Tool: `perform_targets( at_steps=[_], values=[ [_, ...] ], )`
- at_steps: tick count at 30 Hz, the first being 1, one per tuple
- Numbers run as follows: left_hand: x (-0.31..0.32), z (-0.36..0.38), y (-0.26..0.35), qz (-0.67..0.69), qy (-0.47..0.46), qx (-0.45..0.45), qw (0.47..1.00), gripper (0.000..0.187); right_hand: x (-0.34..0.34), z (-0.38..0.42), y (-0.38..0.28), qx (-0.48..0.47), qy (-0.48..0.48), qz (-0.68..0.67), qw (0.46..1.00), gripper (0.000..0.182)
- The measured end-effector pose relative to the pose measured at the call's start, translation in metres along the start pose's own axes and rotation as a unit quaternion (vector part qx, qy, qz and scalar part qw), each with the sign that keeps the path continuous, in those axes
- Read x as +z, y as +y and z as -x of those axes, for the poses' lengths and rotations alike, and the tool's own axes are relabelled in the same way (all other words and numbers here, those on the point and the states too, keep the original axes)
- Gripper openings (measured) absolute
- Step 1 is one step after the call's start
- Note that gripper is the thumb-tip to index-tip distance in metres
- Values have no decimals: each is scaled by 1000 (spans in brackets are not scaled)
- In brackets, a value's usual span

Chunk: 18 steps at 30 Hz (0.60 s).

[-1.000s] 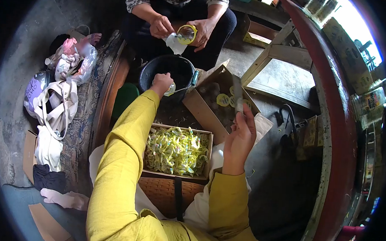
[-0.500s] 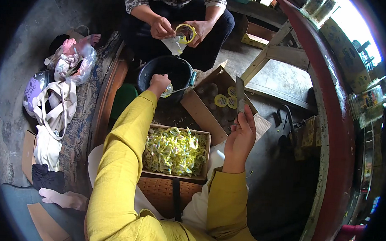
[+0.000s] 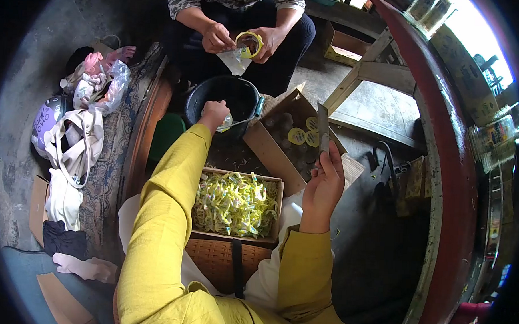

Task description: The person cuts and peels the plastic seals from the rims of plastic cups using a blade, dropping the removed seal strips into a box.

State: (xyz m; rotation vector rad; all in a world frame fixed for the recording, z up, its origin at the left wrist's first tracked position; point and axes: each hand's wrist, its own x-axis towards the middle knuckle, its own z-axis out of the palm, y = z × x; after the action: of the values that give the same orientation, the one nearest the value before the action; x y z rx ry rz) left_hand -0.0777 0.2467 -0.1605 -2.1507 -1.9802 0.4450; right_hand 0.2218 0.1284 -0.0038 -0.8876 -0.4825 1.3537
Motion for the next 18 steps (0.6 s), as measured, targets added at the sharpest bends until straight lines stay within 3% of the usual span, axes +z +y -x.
perform_targets(
  at_steps=[6,12,16,17,18],
  values=[
    [-6,4,-2,14,-27,1,1000,21,0,0,1,3,-10,13,1000,31],
    [-6,2,-1,77,21,-134,988,18,-1,-1,1,-1,-5,6,1000,29],
    [0,7,7,102,-120,-210,965,24,1,-1,-1,9,4,6,1000,28],
    [1,10,2,142,-72,-190,969,27,-1,-2,0,6,-1,4,1000,28],
    [4,10,0,144,-89,-196,966,27,-2,-2,0,3,-6,1,1000,28]
  ],
)
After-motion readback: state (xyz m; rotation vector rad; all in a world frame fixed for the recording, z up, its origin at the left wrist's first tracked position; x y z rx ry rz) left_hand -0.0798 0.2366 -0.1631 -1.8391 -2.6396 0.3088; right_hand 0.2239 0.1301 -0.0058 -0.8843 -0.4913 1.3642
